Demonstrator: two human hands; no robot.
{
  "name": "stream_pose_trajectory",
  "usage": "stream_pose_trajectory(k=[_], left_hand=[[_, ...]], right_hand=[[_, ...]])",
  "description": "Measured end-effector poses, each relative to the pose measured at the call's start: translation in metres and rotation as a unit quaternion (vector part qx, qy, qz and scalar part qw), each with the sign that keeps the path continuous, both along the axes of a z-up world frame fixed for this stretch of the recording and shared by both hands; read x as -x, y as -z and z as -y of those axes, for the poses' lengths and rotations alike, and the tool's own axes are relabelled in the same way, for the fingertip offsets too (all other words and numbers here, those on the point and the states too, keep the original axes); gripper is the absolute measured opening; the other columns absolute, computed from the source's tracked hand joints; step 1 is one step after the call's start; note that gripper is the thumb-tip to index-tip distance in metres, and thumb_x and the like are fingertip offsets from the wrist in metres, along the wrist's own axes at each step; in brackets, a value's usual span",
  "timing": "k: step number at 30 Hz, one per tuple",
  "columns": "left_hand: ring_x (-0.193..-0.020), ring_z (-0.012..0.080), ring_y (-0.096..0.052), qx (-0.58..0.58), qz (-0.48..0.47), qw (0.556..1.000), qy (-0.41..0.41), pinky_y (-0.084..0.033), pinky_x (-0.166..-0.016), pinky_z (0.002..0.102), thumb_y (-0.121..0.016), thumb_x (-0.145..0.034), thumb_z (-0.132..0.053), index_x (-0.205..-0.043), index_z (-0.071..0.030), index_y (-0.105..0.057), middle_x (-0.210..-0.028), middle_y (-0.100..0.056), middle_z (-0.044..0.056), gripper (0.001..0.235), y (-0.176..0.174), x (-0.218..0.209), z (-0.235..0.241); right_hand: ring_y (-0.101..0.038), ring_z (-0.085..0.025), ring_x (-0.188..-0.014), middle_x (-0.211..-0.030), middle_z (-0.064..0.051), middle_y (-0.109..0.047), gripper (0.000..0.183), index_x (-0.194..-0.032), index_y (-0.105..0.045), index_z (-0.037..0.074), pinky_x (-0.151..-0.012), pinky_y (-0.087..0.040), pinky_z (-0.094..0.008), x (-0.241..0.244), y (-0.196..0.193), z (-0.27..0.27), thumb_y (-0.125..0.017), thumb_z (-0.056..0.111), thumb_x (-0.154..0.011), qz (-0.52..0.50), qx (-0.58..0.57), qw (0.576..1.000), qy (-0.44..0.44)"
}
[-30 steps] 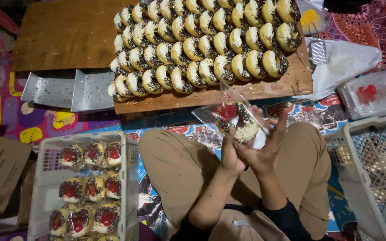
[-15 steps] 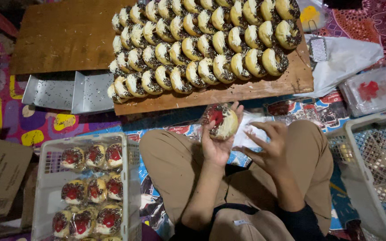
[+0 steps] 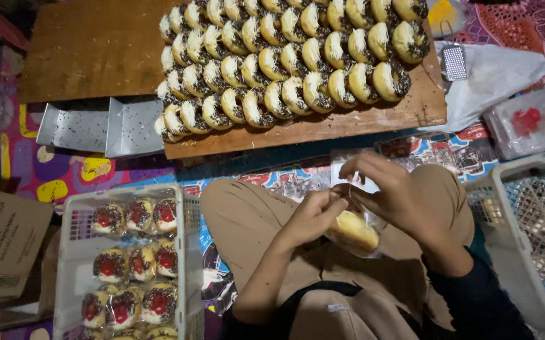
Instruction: The person sits on the floor and individually wraps chocolate-covered pastries in clear plastic bags. They pick each pastry from a wooden board, place it into a bag, and then set the wrapped item into a white plastic crate.
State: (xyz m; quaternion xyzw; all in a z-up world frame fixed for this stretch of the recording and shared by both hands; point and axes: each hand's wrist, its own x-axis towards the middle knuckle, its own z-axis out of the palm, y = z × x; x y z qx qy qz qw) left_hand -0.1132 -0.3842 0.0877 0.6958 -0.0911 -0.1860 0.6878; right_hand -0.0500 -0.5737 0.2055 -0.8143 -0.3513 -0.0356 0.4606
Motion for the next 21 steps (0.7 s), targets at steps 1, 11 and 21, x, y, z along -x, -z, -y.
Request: stream_pose_trajectory(k=[1, 11, 21], left_hand=[[-0.077, 0.0118, -0.057, -0.012, -0.041, 0.999, 0.007, -0.047, -0.066, 0.032, -0.058, -0.108, -0.018, -0.111, 0.004, -0.069, -0.086, -0.065, 0.006, 0.025, -0.005, 0.003, 0.0], [-0.103, 0.008, -0.063, 0.111, -0.004, 0.99, 0.086, -0.053, -0.09, 0.026, -0.04, -0.107, -0.011, -0.124, 0.002, -0.063, -0.11, -0.07, 0.001, 0.031, -0.029, 0.007, -0.005], [-0.087, 0.0109, -0.061, 0.013, 0.025, 0.992, 0.121, -0.052, -0.074, 0.03, -0.052, -0.106, -0.008, -0.111, 0.005, -0.066, -0.093, -0.068, 0.006, 0.021, -0.008, 0.011, -0.018]], right_hand=[[-0.067, -0.022, -0.083, -0.09, -0.007, -0.069, 0.026, -0.102, -0.072, 0.007, -0.07, -0.051, -0.035, 0.003, -0.007, 0.002, -0.082, 0.009, -0.077, 0.085, 0.035, 0.996, -0.005], [-0.063, -0.022, -0.087, -0.096, -0.004, -0.067, 0.035, -0.108, -0.076, 0.01, -0.072, -0.047, -0.037, 0.013, -0.045, 0.01, -0.074, 0.015, -0.074, 0.172, 0.1, 0.974, -0.106], [-0.064, -0.028, -0.093, -0.098, -0.01, -0.066, 0.033, -0.098, -0.072, 0.0, -0.082, -0.055, -0.04, 0.013, -0.021, 0.013, -0.071, 0.014, -0.069, 0.2, 0.154, 0.949, -0.191]])
